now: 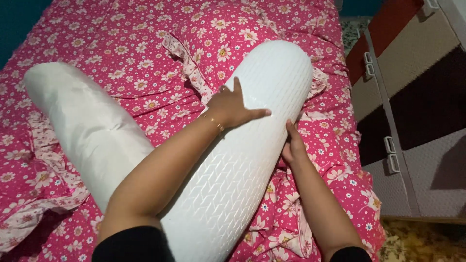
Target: The person places a white cylindrical pillow onto a pink floral pillowcase and pulls the case over the pillow. They adjust the fabric along the length and tuck the end to fit the pillow inside the case.
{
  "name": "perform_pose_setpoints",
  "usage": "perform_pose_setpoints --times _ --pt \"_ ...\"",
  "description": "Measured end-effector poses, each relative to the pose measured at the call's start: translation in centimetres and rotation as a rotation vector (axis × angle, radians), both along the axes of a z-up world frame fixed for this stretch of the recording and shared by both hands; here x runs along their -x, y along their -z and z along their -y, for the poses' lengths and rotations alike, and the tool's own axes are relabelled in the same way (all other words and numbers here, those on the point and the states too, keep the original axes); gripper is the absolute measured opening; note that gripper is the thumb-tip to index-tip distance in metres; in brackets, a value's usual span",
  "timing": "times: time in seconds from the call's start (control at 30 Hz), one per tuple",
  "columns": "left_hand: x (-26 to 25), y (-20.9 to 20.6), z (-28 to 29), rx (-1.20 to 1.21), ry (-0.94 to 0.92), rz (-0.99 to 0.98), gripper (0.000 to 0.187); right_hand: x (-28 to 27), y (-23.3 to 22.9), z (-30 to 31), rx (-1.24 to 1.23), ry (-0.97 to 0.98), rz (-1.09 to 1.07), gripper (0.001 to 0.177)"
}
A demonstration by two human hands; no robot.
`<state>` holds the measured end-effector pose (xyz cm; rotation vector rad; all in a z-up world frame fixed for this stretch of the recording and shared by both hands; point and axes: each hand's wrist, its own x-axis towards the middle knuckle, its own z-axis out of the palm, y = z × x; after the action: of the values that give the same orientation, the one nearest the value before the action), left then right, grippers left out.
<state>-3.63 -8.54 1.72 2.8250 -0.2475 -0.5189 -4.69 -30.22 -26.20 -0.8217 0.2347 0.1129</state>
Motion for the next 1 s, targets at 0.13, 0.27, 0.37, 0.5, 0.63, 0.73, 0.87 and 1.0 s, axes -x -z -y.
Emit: perform_pose_setpoints --times 0.13,0.27,0.37,0.5,0.63,0.73,0.87,1.0 --pt "-4.3 2.5 1.0 0.060 -0.014 -0.029 0.137 -0.7 1.7 0.7 -0.036 -0.034 -0.025 0.067" --pt "-6.6 5.7 1.0 0.107 -0.038 -0.063 0.139 0.1 2.0 1.3 -0.020 -0.081 -0.005 0.073" --pt "-5.6 6.9 0.2 0.111 -0.051 -0.112 0.139 1.9 0.0 1.4 0.011 -0.123 -0.014 0.078" --pt "-1.9 5.0 -0.5 0.105 -0.011 -0.215 0.139 4.6 -1.8 1.6 0.057 -0.209 -0.068 0.088" --pt "2.6 2.2 -1.3 0.032 -0.013 -0.237 0.136 5.6 -0.1 2.1 0.080 -0.270 -0.072 0.092" --pt "5.9 0.0 -2.2 -0.007 -0.036 -0.254 0.131 5.7 -0.1 2.5 0.133 -0.315 -0.008 0.099" --pt "7.6 -0.1 -2.6 -0.012 -0.041 -0.220 0.128 4.9 -2.2 2.3 0.098 -0.249 0.006 0.093" --pt "8.3 -0.8 -1.0 -0.018 0.015 -0.155 0.123 2.4 -0.7 3.7 0.010 -0.085 0.087 0.067"
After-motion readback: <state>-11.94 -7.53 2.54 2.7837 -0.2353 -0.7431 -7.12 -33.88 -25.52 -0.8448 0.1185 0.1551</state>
